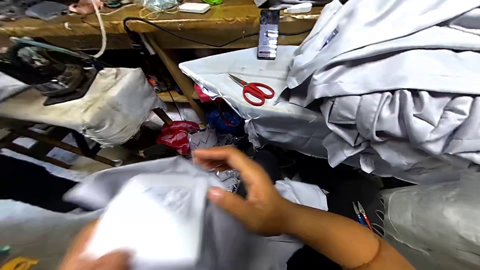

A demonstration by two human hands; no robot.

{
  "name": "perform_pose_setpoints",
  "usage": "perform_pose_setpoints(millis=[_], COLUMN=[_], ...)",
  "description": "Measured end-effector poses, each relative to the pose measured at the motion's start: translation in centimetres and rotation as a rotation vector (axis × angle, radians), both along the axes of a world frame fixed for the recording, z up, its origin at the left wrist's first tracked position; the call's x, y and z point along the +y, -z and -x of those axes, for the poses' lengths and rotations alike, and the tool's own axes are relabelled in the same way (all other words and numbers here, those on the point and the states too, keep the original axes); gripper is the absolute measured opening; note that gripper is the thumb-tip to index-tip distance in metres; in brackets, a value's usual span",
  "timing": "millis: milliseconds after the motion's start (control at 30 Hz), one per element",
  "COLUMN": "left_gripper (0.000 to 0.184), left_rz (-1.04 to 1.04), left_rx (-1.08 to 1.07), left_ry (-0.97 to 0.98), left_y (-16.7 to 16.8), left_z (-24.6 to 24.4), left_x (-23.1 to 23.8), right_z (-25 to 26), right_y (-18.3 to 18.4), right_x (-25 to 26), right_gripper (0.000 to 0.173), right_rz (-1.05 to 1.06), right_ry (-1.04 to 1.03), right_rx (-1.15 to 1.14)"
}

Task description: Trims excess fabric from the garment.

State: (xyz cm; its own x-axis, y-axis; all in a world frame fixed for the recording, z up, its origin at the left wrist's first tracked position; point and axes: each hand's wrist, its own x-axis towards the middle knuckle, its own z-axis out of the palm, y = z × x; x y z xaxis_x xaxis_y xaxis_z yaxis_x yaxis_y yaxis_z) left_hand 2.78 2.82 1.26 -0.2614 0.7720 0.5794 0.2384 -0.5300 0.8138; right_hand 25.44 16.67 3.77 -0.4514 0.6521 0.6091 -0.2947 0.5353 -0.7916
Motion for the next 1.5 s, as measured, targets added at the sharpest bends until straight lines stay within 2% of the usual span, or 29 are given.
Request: perform_pose_setpoints(millis=[33,100,133,200,267,333,400,433,467,533,567,600,633,700,767,833,933,1000,1100,1200,1267,1333,1367,1400,1500], left_gripper=[0.025,0.013,0.020,0.033,0.026,0.015,0.017,0.025,0.040,0.075,0.086,0.088,0.077,0.035,0.018,0.008,0.009,0.012,0.014,0.013,0.013,0.012,0.012,0.013,0.014], left_rz=[0.110,0.188,0.202,0.233,0.263,0.288,0.295,0.265,0.213,0.140,0.119,0.109,0.115,0.178,0.279,0.375,0.480,0.489,0.471,0.468,0.454,0.443,0.437,0.433,0.456], left_rx=[-0.052,-0.158,-0.195,-0.255,-0.251,-0.099,0.259,0.393,0.441,0.435,0.436,0.441,0.440,0.377,0.206,0.008,-0.244,-0.308,-0.335,-0.310,-0.281,-0.235,-0.215,-0.195,-0.167], left_ry=[0.001,0.096,0.181,0.330,0.380,0.282,0.010,-0.100,-0.137,-0.113,-0.069,-0.018,0.023,0.077,0.153,0.157,0.092,0.074,0.049,0.049,0.067,0.088,0.104,0.113,0.153], left_y=[-1.0,0.3,1.7,3.7,4.6,5.3,5.9,5.9,5.5,4.2,3.8,3.9,4.4,5.8,7.0,7.7,7.9,7.8,7.7,7.4,7.3,7.4,7.5,7.5,7.4], left_z=[-3.6,-8.2,-9.3,-10.4,-10.4,-9.5,-7.8,-7.0,-6.4,-6.2,-6.6,-7.1,-7.6,-8.1,-7.7,-7.5,-7.8,-7.8,-7.7,-8.0,-8.1,-8.2,-8.3,-8.5,-9.3], left_x=[2.9,7.1,8.3,9.9,10.9,11.5,11.7,11.7,11.8,12.0,12.2,12.6,13.0,13.5,13.4,12.7,11.4,11.0,11.2,11.8,12.5,13.4,13.7,14.1,15.0], right_z=[-1.2,-3.0,-3.6,-4.6,-6.0,-7.6,-8.4,-8.6,-8.6,-7.9,-7.2,-6.6,-6.0,-5.2,-4.8,-4.6,-3.3,-1.9,-0.8,-1.8,-3.5,-6.2,-7.8,-9.4,-13.7], right_y=[0.9,2.3,3.0,4.3,4.9,5.0,4.9,4.8,4.6,4.0,3.7,3.3,2.8,2.0,1.1,0.5,0.3,0.2,0.0,-0.3,0.1,1.2,2.3,3.3,5.8], right_x=[0.5,0.7,0.9,1.7,3.0,4.3,5.3,5.6,5.9,6.1,6.2,6.3,6.5,7.7,10.2,14.5,21.0,23.7,25.6,26.0,24.4,20.8,18.6,16.4,10.1], right_gripper=[0.056,0.074,0.068,0.039,0.023,0.024,0.025,0.026,0.026,0.026,0.025,0.024,0.024,0.025,0.031,0.034,0.038,0.042,0.044,0.042,0.031,0.020,0.017,0.021,0.042], right_rz=[-0.072,-0.198,-0.242,-0.288,-0.268,-0.232,-0.232,-0.259,-0.303,-0.391,-0.411,-0.418,-0.411,-0.376,-0.343,-0.352,-0.105,0.071,0.176,0.280,0.436,0.582,0.586,0.569,0.511], right_ry=[0.049,0.165,0.216,0.273,0.303,0.368,0.461,0.473,0.448,0.321,0.247,0.180,0.125,0.063,0.132,0.399,0.704,0.750,0.697,0.636,0.520,0.169,0.022,-0.036,0.124], right_rx=[-0.070,-0.251,-0.332,-0.409,-0.399,-0.389,-0.406,-0.426,-0.445,-0.447,-0.423,-0.391,-0.359,-0.344,-0.407,-0.598,-0.936,-1.138,-1.268,-1.118,-0.787,-0.323,-0.205,-0.188,-0.340])
